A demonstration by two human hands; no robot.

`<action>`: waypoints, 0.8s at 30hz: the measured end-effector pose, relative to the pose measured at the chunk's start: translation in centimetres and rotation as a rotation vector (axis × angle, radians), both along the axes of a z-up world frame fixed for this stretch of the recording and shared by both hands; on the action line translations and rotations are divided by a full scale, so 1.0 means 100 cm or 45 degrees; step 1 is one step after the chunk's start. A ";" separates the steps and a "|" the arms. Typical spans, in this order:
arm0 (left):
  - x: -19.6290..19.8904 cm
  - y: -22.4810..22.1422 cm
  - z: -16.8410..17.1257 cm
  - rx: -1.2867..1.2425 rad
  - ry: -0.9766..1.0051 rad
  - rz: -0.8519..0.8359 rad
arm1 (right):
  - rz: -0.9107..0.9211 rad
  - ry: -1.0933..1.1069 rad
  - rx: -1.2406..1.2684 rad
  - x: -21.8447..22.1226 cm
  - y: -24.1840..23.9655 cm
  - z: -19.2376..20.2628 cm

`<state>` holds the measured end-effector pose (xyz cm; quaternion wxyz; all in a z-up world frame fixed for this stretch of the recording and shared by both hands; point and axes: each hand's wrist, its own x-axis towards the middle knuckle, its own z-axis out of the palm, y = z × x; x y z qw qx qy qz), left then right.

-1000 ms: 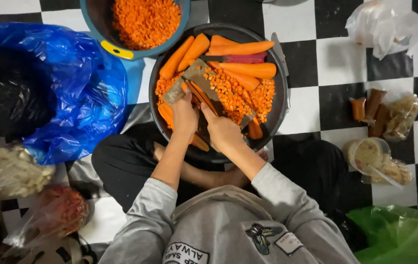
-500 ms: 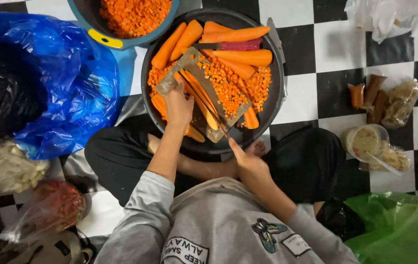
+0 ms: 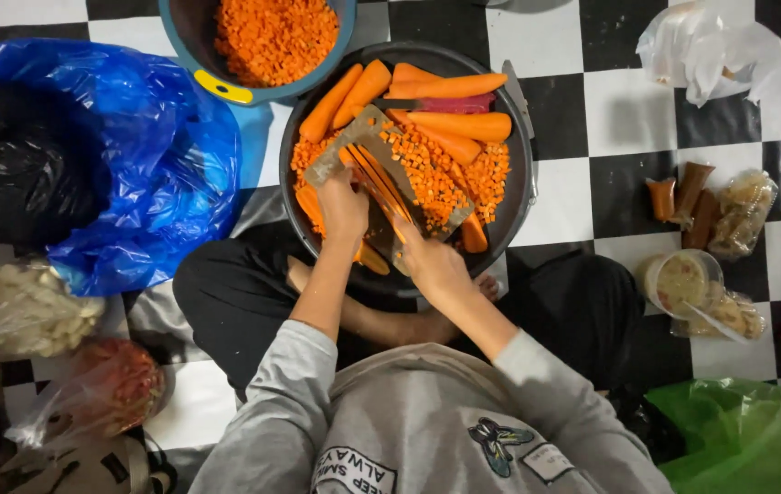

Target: Chopping whole carrots into small pieces using a large cleaver on a cutting board inside a large bowl.

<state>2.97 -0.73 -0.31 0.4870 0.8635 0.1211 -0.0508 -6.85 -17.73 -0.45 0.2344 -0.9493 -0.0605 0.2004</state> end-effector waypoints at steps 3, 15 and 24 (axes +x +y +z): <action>0.000 0.001 0.002 0.018 -0.019 0.031 | 0.091 -0.033 -0.076 0.020 0.013 -0.015; 0.002 -0.001 0.014 -0.002 0.063 0.099 | 0.208 -0.183 -0.067 0.039 0.020 -0.012; 0.004 -0.002 0.010 0.066 0.058 0.092 | 0.151 0.029 -0.137 0.042 0.025 0.011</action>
